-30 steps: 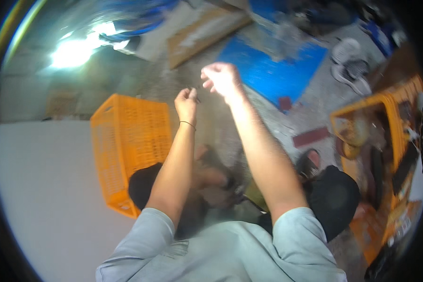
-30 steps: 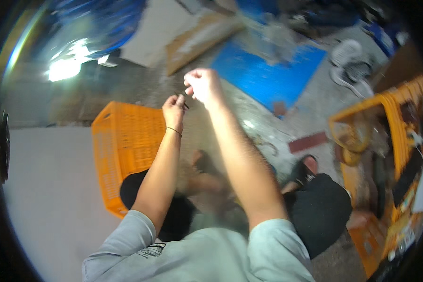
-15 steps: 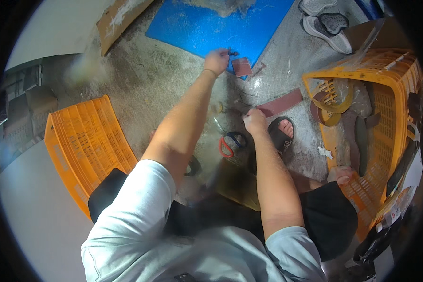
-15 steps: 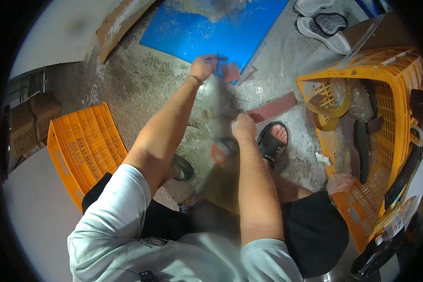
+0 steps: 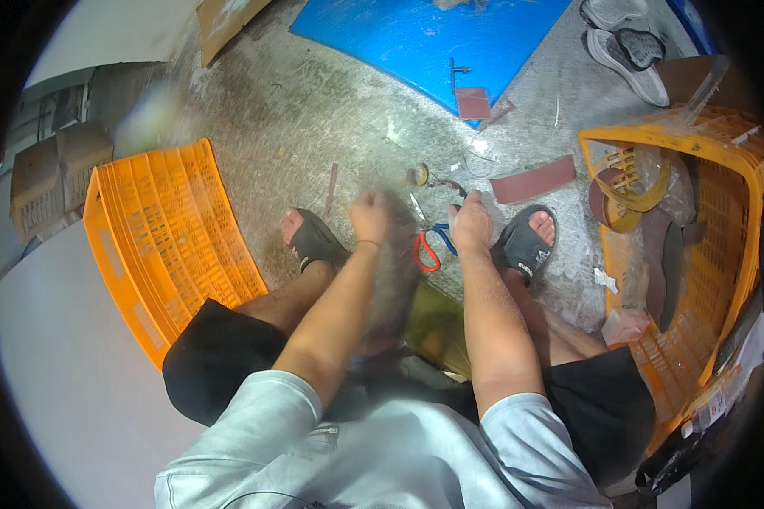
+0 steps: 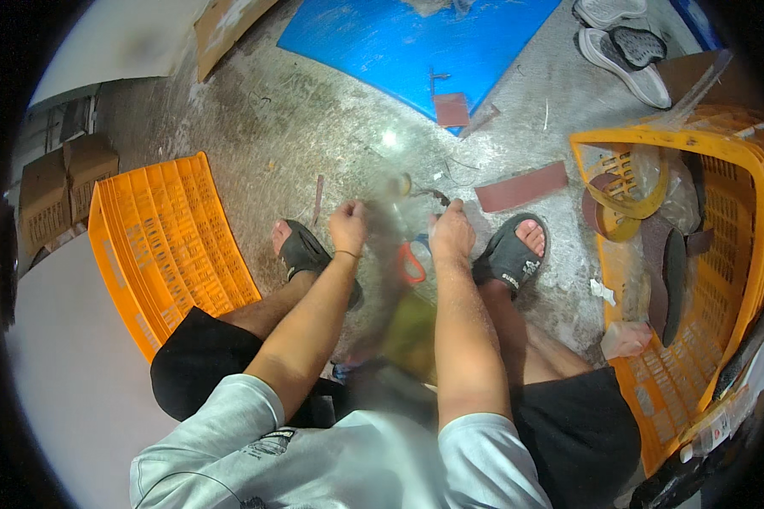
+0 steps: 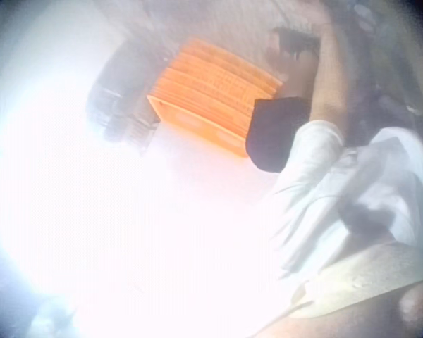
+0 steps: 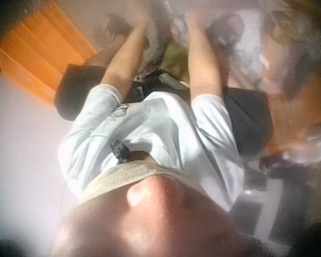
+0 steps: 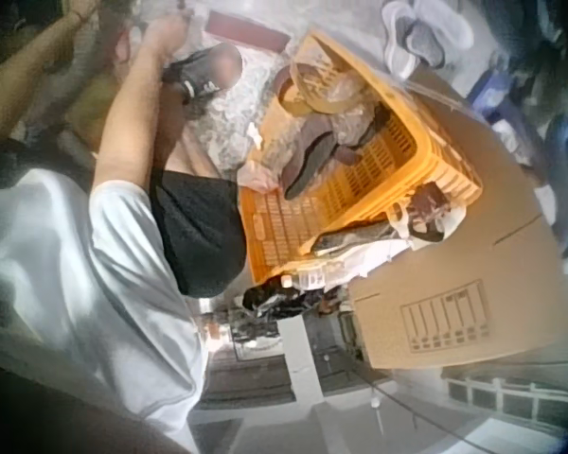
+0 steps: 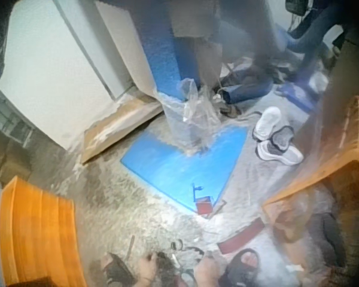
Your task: The person sits on the floor and uses scissors to cut a small transparent plastic piece, then cuts a rectangular sandpaper sheet. The person also handles a roll of tape and a yellow sponge, placing items on the floor or into a nearby yellow basket.
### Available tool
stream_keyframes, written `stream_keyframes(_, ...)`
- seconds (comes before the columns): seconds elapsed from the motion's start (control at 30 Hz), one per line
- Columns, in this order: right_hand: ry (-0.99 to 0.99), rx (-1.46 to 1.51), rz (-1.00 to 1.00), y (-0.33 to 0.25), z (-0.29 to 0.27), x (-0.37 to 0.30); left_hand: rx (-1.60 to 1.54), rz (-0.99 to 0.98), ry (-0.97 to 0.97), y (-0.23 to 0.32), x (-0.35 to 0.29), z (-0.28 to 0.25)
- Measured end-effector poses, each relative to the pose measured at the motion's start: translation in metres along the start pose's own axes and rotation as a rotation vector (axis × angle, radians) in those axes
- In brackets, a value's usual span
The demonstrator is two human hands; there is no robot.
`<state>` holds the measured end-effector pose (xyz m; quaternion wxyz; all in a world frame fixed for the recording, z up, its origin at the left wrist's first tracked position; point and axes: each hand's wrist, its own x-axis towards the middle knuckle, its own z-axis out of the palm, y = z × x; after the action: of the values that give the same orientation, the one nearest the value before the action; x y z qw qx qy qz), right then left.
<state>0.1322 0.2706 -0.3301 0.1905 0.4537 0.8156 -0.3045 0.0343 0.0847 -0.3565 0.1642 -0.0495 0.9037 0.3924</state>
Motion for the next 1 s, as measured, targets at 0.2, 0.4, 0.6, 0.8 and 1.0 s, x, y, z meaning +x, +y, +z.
stream_keyframes(0.2,0.175,0.125,0.070,0.021,0.027,-0.002,0.006,-0.124,-0.066,-0.024,-0.027,0.004)
stream_keyframes(0.4,0.738,0.562,0.322,0.058,0.002,0.023,-0.078,-0.020,-0.120,-0.018,-0.003,0.010)
stream_keyframes(0.6,0.607,1.218,0.533,0.063,-0.013,0.059,-0.135,0.026,-0.262,0.008,0.016,0.008)
stream_keyframes(0.8,0.706,1.005,0.398,0.081,-0.003,0.067,0.100,0.181,-0.395,0.033,-0.005,0.017)
stream_keyframes(1.0,0.749,1.216,0.380,0.079,-0.009,0.055,0.326,0.511,-0.410,0.058,-0.029,0.060)
